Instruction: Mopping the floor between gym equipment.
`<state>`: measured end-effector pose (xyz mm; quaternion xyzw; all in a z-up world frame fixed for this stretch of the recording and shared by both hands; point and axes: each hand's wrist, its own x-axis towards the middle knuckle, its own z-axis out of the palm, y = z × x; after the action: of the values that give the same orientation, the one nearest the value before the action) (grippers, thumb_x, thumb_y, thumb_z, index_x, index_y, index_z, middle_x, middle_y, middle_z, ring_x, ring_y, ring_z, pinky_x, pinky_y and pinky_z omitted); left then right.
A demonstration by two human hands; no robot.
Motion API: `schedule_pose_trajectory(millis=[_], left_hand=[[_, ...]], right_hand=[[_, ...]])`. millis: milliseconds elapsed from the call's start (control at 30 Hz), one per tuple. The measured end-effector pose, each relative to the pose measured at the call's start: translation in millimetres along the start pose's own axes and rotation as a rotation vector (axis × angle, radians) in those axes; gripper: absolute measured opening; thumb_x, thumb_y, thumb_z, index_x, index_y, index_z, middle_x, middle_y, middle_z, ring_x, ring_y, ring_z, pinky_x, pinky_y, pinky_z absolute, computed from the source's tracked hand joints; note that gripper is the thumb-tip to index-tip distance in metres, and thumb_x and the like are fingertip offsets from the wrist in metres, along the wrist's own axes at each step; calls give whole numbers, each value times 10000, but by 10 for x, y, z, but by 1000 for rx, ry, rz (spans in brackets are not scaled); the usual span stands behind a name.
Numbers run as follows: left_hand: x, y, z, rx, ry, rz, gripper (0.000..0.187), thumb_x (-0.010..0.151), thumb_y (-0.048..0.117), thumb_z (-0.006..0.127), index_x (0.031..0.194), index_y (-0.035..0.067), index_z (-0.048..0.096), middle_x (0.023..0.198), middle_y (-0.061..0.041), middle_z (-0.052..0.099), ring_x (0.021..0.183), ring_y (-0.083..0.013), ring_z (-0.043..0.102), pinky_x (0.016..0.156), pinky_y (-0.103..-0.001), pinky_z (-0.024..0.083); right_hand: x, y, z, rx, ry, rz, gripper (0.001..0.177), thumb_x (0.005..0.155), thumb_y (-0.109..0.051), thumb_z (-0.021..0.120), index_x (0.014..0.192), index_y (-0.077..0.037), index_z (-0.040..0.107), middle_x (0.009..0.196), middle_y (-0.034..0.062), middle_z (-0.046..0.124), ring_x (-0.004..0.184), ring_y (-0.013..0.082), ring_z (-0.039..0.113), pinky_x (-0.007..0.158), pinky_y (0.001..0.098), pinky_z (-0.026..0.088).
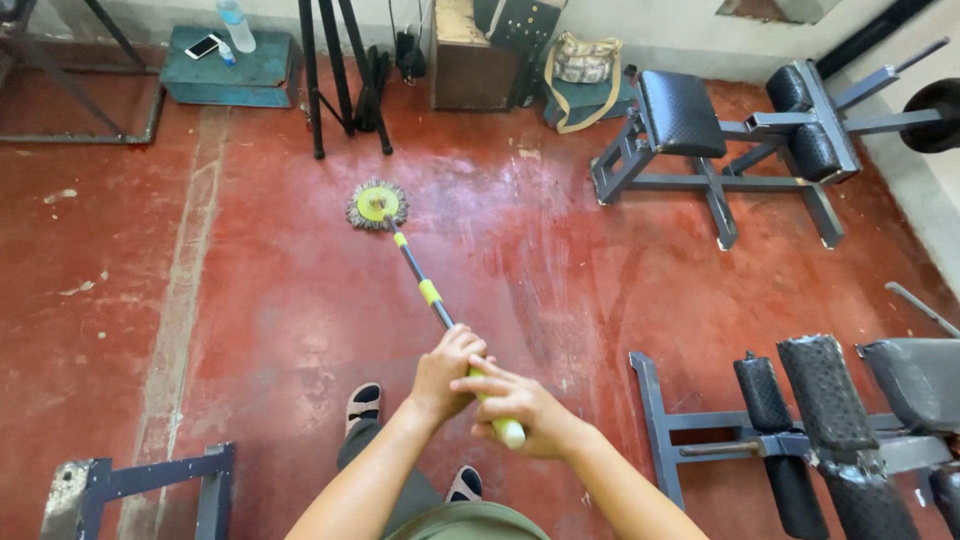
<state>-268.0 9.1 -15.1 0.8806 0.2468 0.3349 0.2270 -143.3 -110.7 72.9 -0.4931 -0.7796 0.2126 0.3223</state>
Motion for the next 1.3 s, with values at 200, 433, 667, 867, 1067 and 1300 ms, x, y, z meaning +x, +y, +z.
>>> schedule_pose_trajectory(millis=[200, 433, 667, 867, 1067, 1300], left_hand=[[545, -1476, 44, 2, -48, 27, 214, 949, 362, 655, 845, 222, 530, 1002, 42, 625, 1257, -186, 566, 812, -314, 621], [1156, -2795, -185, -25, -123, 50, 157, 943, 294, 684, 910, 180, 581, 1182, -9, 652, 1383, -285, 505, 1122, -387, 475], [1146, -2956, -11, 10, -185, 79, 276, 700, 314, 761, 899, 259, 578, 1047, 70, 636, 1245, -180, 554, 993, -328, 561], [850, -2179, -283, 119, -109, 72, 271, 644, 399, 733, 806, 309, 535, 903, 154, 631, 1086, -75, 579, 744, -260, 612], [406, -926, -924, 89, -2, 78, 195, 747, 377, 693, 792, 280, 530, 818, 95, 611, 983, -125, 609, 684, -250, 588], [459, -661, -1362, -55, 176, -4, 117, 874, 191, 683, 803, 128, 614, 819, -25, 617, 797, -237, 586, 619, -374, 495]], right_hand=[[1173, 664, 272, -2, 105, -66, 164, 941, -243, 758, 879, -113, 679, 1312, 161, 697, 1316, 521, 554, 979, 572, 523], [2317, 1255, 515, -5, 75, 0, 140, 930, -259, 771, 927, -142, 693, 1319, 102, 698, 1363, 476, 528, 1027, 527, 505], [2384, 1203, 501, 5, 43, 37, 136, 919, -226, 784, 911, -125, 693, 1333, 124, 683, 1381, 479, 498, 1047, 548, 476], [2025, 552, 172, 2, -29, -60, 190, 917, -269, 785, 857, -134, 666, 1275, 128, 712, 1331, 511, 536, 1028, 559, 490], [1589, -323, -289, 20, -166, -178, 223, 963, -279, 735, 833, -119, 650, 1272, 136, 730, 1288, 524, 578, 960, 547, 535], [1776, -385, -257, 68, -247, -179, 262, 796, -98, 819, 708, -64, 574, 1299, 55, 709, 1394, 410, 547, 1071, 479, 519]])
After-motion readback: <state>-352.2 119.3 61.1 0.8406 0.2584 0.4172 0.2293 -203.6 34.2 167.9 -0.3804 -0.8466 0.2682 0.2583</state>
